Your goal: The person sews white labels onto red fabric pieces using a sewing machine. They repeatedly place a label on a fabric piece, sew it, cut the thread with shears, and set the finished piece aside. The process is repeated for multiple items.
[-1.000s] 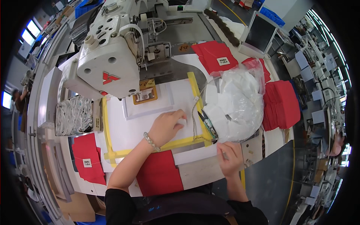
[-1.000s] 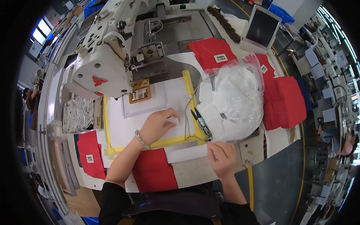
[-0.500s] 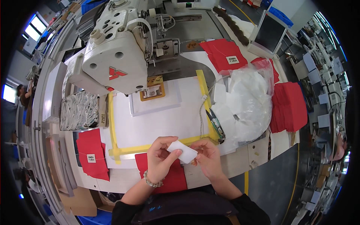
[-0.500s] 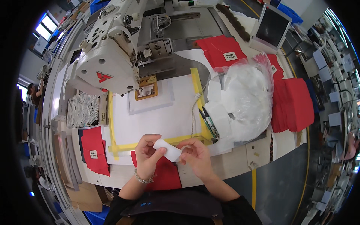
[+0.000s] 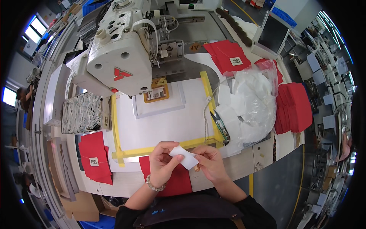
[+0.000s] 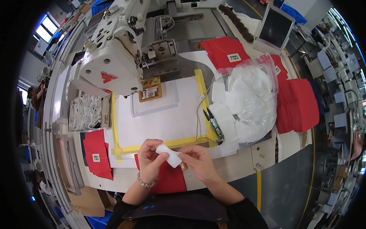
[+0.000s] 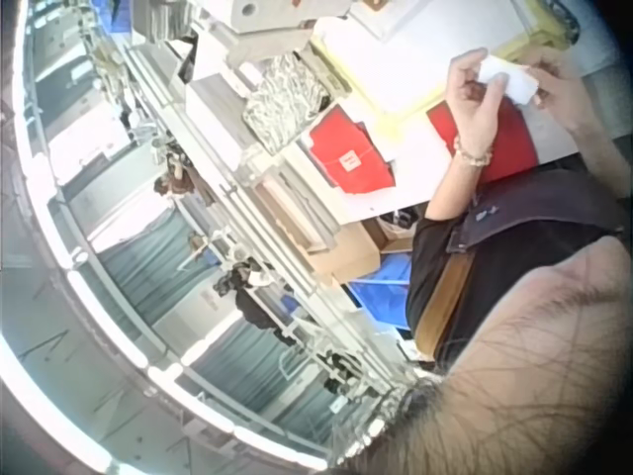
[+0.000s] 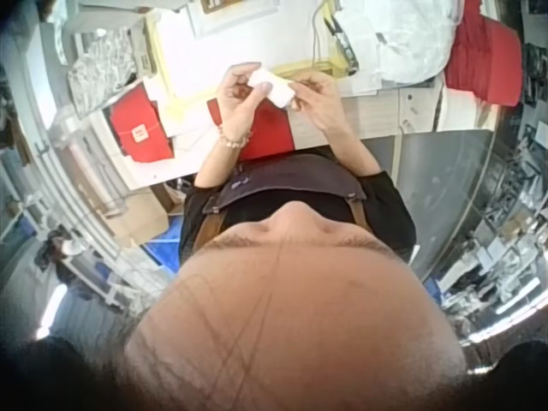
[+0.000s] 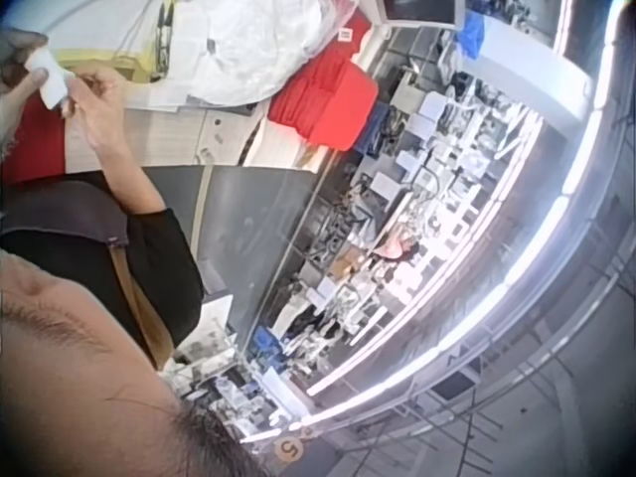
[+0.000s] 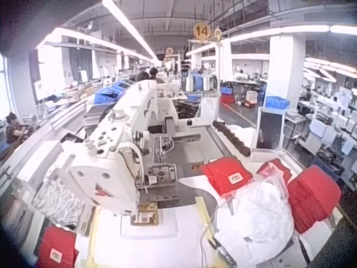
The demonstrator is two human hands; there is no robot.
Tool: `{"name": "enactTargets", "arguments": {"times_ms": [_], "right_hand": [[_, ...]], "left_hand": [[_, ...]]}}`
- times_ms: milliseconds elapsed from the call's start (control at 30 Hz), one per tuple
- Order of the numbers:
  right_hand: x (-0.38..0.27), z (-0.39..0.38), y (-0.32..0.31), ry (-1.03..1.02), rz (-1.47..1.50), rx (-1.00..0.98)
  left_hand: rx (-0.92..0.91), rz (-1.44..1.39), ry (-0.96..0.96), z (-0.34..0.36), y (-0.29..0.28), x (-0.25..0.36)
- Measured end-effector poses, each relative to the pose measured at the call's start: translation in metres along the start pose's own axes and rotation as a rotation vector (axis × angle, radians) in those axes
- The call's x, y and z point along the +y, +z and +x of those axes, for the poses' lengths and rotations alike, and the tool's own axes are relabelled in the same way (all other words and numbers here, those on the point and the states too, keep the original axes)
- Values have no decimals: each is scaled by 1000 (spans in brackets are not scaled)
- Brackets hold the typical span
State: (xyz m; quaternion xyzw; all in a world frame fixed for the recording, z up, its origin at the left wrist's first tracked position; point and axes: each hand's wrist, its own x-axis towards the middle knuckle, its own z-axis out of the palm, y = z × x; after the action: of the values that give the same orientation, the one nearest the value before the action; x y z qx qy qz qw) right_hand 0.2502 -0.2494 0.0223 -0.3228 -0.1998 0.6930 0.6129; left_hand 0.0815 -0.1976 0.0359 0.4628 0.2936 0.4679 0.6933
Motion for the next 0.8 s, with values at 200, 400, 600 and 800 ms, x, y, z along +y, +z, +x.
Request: {"name": "enactTargets", "arguments": {"times_ms": [200, 400, 600, 800], "right_hand": [[3, 1, -2, 46, -134, 63], [-7, -1, -4, 107, -333, 62], [-62, 8, -17, -301, -1031, 292], [-130, 23, -48, -560, -1685, 737]], "left_hand": [[-338, 307, 6, 7, -19, 14], [-477, 544, -29, 18, -30, 27], [-73, 550, 78, 17, -33, 21], [46, 627, -16, 22, -50, 34]]}}
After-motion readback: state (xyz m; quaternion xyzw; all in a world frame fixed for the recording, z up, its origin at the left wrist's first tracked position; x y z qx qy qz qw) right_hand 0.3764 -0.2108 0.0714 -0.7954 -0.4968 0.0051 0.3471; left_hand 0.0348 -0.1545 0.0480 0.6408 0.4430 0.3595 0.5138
